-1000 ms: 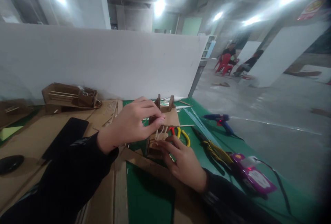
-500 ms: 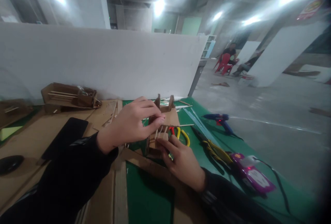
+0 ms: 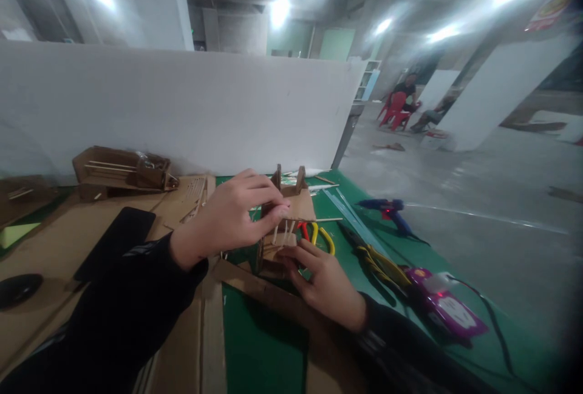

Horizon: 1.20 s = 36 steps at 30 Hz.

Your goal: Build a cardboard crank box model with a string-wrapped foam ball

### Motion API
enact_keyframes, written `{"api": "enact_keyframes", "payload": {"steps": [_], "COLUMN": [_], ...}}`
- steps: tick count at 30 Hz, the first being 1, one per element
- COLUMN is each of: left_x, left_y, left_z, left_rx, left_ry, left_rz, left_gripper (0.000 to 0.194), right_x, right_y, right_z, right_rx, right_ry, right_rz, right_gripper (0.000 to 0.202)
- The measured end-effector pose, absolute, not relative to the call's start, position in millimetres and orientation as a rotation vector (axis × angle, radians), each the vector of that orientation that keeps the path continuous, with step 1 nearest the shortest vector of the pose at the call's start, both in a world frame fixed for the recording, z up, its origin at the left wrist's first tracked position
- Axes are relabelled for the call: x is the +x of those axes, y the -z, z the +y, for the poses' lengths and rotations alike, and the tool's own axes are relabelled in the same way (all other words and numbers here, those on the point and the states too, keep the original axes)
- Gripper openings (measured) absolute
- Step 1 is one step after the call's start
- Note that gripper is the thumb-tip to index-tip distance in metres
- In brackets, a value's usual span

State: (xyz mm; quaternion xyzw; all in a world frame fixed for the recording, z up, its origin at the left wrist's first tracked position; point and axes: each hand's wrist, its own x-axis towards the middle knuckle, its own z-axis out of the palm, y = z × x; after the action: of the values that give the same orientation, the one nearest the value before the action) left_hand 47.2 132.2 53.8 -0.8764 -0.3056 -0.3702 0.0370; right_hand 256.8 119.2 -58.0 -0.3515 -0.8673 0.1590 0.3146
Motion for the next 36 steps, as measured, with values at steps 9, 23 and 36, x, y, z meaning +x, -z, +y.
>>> {"api": "enact_keyframes", "payload": {"steps": [9,23,36], "left_x": [46.8,58.9,77.4], "left_y": [-53.7,-4.8,28.4], "left_z": [131.7,63.8,67.9], "left_rx": [-2.667,-2.912,-3.043], "left_ry": [1.072,0.787,0.646], "left_rz": [-0.956,-1.404,-1.919], "left_gripper": [0.014,0.045,0.069], "right_x": [261.7,270.9,271.6], "right_y": [56.6,55.4,59.0], "right_z": [120.1,121.4,123.8], "right_rx": [-0.881,-0.891,-0.877], "right_ry": [-0.425,-0.352,-0.352], "right_rz": [-2.269,-2.326,-2.376], "right_gripper": [0.022,0.015,0.016]}}
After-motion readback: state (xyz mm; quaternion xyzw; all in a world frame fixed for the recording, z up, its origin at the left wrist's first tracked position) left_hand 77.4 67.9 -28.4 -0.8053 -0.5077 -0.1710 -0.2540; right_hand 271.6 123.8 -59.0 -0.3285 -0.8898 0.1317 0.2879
